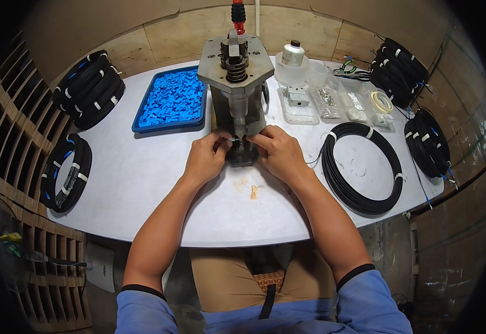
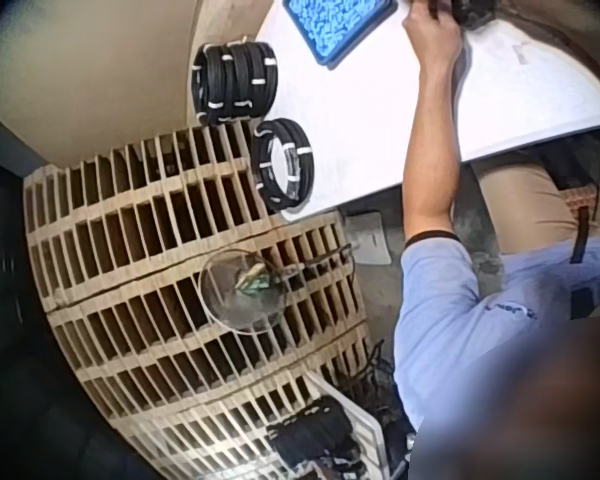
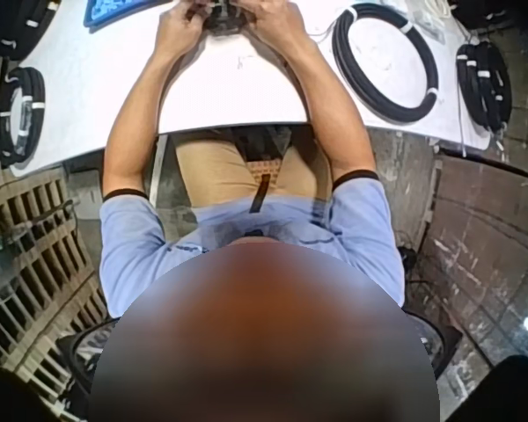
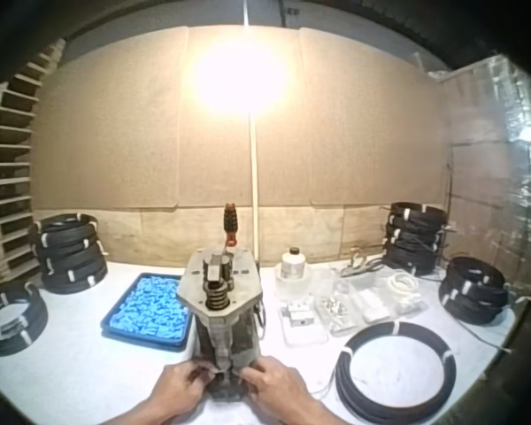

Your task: Assembling electrical connectors using a mechanical press.

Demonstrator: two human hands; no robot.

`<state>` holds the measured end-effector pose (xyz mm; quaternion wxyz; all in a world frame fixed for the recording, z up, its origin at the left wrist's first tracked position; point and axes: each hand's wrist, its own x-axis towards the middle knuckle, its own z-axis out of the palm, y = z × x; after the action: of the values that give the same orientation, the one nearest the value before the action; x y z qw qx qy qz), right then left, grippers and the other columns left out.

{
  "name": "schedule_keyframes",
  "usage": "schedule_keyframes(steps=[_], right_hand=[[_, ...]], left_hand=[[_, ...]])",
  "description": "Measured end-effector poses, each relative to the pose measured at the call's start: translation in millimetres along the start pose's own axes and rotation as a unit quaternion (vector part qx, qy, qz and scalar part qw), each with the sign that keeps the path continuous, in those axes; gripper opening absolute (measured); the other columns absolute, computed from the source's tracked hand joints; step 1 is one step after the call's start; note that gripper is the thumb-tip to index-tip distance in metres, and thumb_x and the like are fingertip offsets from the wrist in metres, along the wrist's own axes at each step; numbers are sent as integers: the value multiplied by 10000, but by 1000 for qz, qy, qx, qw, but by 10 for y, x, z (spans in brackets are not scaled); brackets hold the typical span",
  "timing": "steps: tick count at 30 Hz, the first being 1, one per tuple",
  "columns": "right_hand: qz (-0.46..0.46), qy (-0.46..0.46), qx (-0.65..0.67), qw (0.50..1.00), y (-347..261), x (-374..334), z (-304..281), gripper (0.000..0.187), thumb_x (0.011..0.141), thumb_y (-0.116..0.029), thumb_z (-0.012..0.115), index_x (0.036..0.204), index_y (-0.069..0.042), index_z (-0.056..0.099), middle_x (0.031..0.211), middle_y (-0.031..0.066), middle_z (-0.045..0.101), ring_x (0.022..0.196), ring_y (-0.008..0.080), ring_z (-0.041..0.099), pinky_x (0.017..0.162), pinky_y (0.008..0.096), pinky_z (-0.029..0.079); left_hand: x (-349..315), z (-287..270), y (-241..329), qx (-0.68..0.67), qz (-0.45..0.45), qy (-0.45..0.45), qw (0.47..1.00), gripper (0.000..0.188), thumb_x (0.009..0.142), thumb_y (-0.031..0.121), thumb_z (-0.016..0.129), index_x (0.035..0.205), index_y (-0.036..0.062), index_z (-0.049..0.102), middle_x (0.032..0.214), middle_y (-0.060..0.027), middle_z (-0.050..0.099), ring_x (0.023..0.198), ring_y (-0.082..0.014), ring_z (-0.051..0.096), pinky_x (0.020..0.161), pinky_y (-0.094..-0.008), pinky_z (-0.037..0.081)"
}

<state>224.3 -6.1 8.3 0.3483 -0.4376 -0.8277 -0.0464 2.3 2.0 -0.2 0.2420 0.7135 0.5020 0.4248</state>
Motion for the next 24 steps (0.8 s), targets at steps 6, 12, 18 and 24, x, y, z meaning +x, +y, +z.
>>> schedule_keyframes(steps=[6, 12, 18, 24], right_hand=[[7, -5, -1, 1000, -8, -5, -1, 352, 791, -9, 712, 1100, -164, 776, 938, 62, 667, 872, 273, 684, 703, 401, 576], [7, -7, -6, 1000, 3, -8, 13, 355, 789, -6, 701, 1101, -160, 769, 942, 62, 670, 876, 274, 685, 705, 401, 579], [5, 5, -12, 1000, 16, -9, 20, 333, 786, -5, 698, 1081, -147, 758, 911, 57, 665, 866, 268, 682, 691, 403, 574], [-1, 11, -12, 1000, 5, 2, 24, 321, 780, -7, 698, 1065, -143, 753, 898, 56, 659, 856, 266, 679, 677, 404, 570]], left_hand=[[-1, 13, -20, 5, 6, 4, 1000, 200, 951, 120, 680, 1113, 18, 738, 922, -183, 763, 766, -254, 738, 741, -357, 570], [-1, 11, 1, 1, 2, 1, 1000, 201, 952, 124, 682, 1112, 16, 737, 907, -184, 759, 740, -250, 724, 728, -361, 564], [-3, 20, 11, 3, 5, 4, 1000, 197, 955, 126, 683, 1109, 14, 734, 893, -182, 757, 731, -248, 723, 721, -359, 563], [-8, 4, 24, 4, 6, 3, 1000, 193, 957, 128, 683, 1101, 10, 734, 898, -184, 758, 738, -251, 728, 723, -359, 565]])
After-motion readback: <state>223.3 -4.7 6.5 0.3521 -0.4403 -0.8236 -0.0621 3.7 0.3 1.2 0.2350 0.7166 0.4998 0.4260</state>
